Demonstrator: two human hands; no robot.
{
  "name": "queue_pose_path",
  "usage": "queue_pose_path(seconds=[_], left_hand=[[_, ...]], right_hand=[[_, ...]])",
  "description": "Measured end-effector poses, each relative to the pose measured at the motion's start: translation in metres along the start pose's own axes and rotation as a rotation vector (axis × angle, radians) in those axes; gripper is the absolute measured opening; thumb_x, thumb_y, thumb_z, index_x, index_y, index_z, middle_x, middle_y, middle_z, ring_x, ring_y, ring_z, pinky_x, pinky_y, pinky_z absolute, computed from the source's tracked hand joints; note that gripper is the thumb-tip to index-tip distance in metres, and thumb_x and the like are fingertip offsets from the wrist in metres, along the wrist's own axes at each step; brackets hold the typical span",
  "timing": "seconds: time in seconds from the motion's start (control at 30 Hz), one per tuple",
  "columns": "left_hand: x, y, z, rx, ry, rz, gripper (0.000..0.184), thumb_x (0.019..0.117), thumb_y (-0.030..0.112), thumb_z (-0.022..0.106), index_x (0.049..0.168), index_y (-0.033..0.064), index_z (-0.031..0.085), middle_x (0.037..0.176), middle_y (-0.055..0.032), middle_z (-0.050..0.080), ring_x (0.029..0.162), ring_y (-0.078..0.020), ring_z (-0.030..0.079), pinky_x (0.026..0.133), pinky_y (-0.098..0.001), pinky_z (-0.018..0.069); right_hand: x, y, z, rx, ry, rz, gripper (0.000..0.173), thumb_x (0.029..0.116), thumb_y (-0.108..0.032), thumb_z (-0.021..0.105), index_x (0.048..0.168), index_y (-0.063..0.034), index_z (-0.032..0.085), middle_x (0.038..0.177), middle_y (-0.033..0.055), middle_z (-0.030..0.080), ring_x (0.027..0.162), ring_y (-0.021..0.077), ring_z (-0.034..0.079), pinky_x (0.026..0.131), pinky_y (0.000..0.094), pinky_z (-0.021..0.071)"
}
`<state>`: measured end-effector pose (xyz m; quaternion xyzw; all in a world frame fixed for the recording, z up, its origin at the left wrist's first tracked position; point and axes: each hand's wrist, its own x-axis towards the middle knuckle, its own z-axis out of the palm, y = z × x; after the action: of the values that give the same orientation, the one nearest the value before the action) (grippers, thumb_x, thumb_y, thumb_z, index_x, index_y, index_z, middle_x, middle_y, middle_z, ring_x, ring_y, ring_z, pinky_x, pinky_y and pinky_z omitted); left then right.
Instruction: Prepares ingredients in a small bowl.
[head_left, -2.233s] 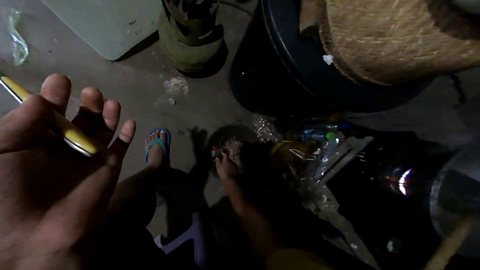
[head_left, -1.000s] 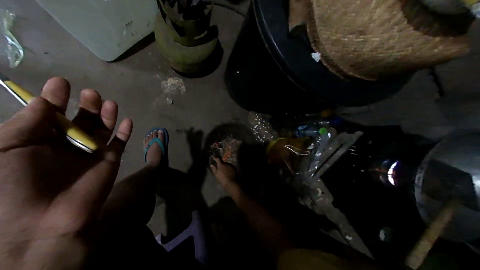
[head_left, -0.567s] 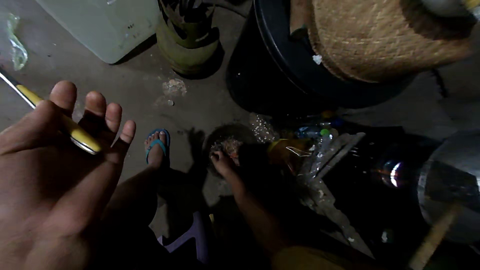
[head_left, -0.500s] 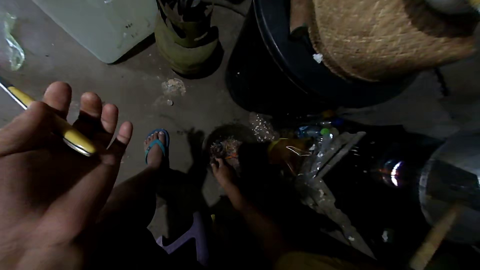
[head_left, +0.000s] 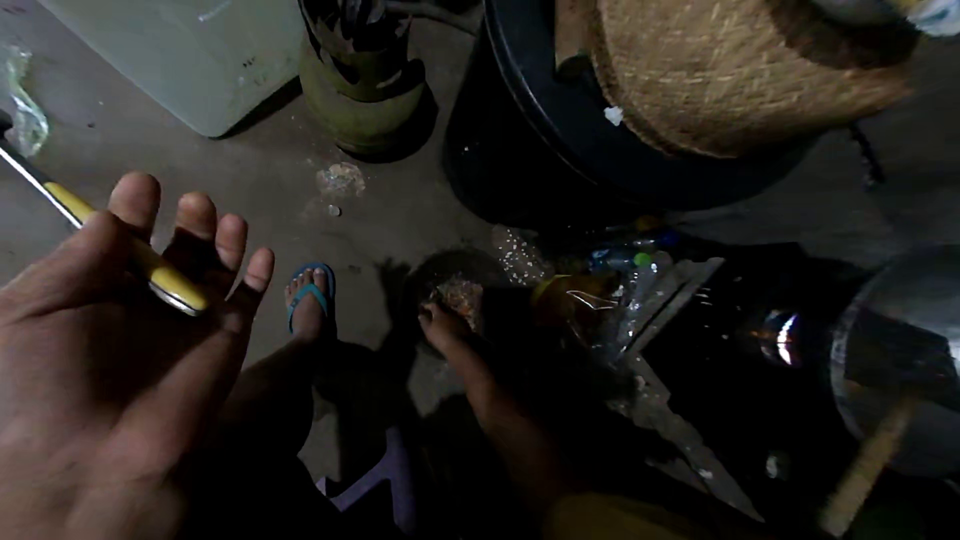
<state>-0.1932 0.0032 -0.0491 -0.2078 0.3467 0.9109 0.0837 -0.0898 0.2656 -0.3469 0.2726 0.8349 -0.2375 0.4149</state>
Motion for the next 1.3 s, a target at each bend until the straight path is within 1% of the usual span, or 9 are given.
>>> queue_pose_path(seconds=[0.17,0.37,0.47,0.57,0.67,0.87,1.07,1.17,1.3], left_hand=[[-0.003,-0.005,-0.003,0.013,0.025,0.058,0.039,0.1121,0.025,0.027,0.124,0.0120,0.062,0.110,-0.0072,0.070,0.104,-0.0237,0.070,0.091,-0.0434,0.0607],[-0.003,-0.006,-0.004,0.070,0.031,0.045,0.039,0.1115,0.028,0.030,0.119,0.0158,0.065,0.102,-0.0030,0.069,0.098,-0.0199,0.070,0.088,-0.0408,0.0606],[-0.003,-0.008,-0.016,0.085,-0.088,0.068,0.043,0.1132,0.031,0.022,0.131,0.0162,0.058,0.113,-0.0038,0.068,0.105,-0.0205,0.069,0.092,-0.0403,0.0599],[-0.004,-0.007,-0.008,0.015,-0.053,0.057,0.040,0.1117,0.028,0.029,0.126,0.0128,0.064,0.111,-0.0068,0.070,0.102,-0.0232,0.070,0.090,-0.0434,0.0607],[-0.001,-0.007,-0.010,-0.041,-0.050,0.043,0.043,0.1119,0.028,0.028,0.125,0.0079,0.064,0.111,-0.0118,0.070,0.106,-0.0286,0.070,0.091,-0.0494,0.0603],[-0.002,-0.004,-0.006,-0.028,-0.060,0.015,0.041,0.1118,0.029,0.026,0.122,0.0119,0.062,0.107,-0.0075,0.070,0.101,-0.0238,0.070,0.089,-0.0444,0.0608],[-0.001,-0.004,-0.021,0.022,-0.086,0.079,0.043,0.1130,0.030,0.024,0.132,0.0085,0.056,0.113,-0.0112,0.070,0.105,-0.0264,0.071,0.089,-0.0447,0.0618],[-0.001,-0.008,-0.012,0.033,-0.062,0.051,0.043,0.1133,0.031,0.022,0.131,0.0099,0.056,0.112,-0.0105,0.069,0.104,-0.0256,0.071,0.087,-0.0424,0.0624],[0.001,-0.006,0.002,-0.042,0.016,-0.003,0.037,0.1113,0.028,0.033,0.116,0.0110,0.065,0.104,-0.0083,0.071,0.099,-0.0244,0.071,0.086,-0.0450,0.0622]], right_hand=[[-0.012,0.028,0.034,-0.053,0.081,0.063,0.051,0.1091,-0.046,0.042,0.158,-0.0295,0.041,0.130,0.0126,0.070,0.116,0.0331,0.069,0.098,0.0540,0.0544],[0.049,0.037,-0.074,0.227,-0.197,-0.028,0.047,0.1118,-0.029,0.045,0.148,-0.0001,0.051,0.150,0.0254,0.051,0.141,0.0377,0.049,0.118,0.0532,0.0365],[0.063,0.052,-0.052,0.433,0.051,0.060,0.044,0.1121,-0.026,0.044,0.141,0.0049,0.054,0.141,0.0293,0.057,0.132,0.0408,0.056,0.111,0.0550,0.0431],[0.033,0.024,-0.006,0.466,0.171,0.157,0.048,0.1103,-0.037,0.044,0.146,-0.0055,0.052,0.137,0.0214,0.062,0.126,0.0340,0.062,0.107,0.0514,0.0496],[0.012,0.004,0.025,0.211,0.214,0.203,0.052,0.1108,-0.042,0.038,0.156,-0.0169,0.042,0.134,0.0149,0.067,0.120,0.0316,0.067,0.102,0.0511,0.0536],[0.034,0.025,-0.027,0.336,0.077,0.077,0.045,0.1109,-0.033,0.045,0.146,-0.0059,0.053,0.141,0.0222,0.059,0.131,0.0361,0.058,0.111,0.0532,0.0457],[-0.011,0.009,0.027,0.022,0.105,0.109,0.051,0.1108,-0.044,0.037,0.157,-0.0221,0.041,0.131,0.0129,0.069,0.116,0.0314,0.069,0.098,0.0520,0.0547],[0.011,-0.001,0.006,0.015,0.096,0.156,0.050,0.1117,-0.039,0.037,0.156,-0.0183,0.042,0.135,0.0178,0.066,0.124,0.0369,0.064,0.103,0.0572,0.0499],[0.015,0.015,-0.023,0.117,0.010,0.059,0.045,0.1103,-0.040,0.044,0.149,-0.0181,0.052,0.136,0.0187,0.064,0.125,0.0377,0.062,0.105,0.0589,0.0486]])
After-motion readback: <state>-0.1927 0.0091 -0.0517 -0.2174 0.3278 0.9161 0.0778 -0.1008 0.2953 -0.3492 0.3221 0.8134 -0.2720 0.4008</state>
